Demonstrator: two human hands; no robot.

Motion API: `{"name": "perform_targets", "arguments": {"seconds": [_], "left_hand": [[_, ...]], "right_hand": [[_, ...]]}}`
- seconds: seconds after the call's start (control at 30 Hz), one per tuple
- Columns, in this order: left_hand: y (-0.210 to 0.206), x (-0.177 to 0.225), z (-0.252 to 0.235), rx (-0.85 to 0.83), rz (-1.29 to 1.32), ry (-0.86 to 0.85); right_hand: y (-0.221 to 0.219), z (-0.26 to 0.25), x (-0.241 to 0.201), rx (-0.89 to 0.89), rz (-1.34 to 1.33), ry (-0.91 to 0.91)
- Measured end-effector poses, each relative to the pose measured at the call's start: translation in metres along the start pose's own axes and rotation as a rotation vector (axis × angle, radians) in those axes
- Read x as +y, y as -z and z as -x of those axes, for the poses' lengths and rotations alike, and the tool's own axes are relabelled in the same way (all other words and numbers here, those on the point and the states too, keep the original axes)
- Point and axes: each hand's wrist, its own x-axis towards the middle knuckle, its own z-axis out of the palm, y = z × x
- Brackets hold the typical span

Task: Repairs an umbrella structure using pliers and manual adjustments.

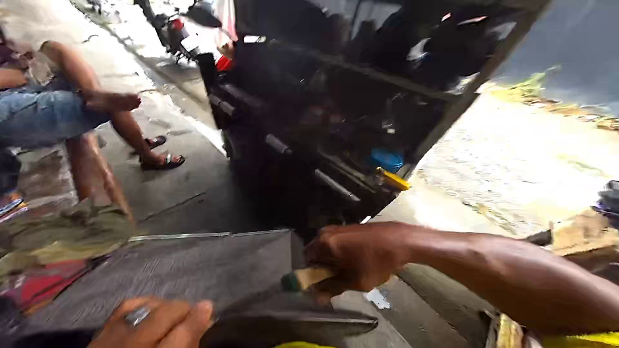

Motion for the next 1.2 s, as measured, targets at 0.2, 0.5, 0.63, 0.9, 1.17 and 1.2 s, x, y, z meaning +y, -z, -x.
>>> {"name": "perform_targets", "arguments": {"seconds": [0.2, 0.5, 0.63, 0.9, 1.17, 1.2], "left_hand": [[-0.017, -0.008, 0.008, 0.057, -0.132, -0.045], [-0.018, -0.014, 0.003, 0.071, -0.149, -0.003], [-0.018, -0.015, 0.006, 0.077, -0.184, 0.04], [-0.018, -0.025, -0.014, 0.013, -0.255, 0.115], [-0.019, -0.032, -0.02, 0.064, -0.305, 0.16], [-0.02, -0.032, -0.021, 0.069, -0.314, 0.162]], "right_hand": [[0.005, -0.006, 0.003, -0.018, 0.095, -0.126], [-0.003, 0.002, 0.019, 0.153, 0.155, -0.098], [-0.015, 0.011, 0.029, 0.343, 0.06, 0.034], [-0.024, 0.037, 0.004, 0.63, 0.078, 0.121], [-0.046, 0.031, 0.005, 0.35, -0.511, 0.127], [-0.049, 0.028, 0.008, 0.302, -0.564, 0.105]]}}
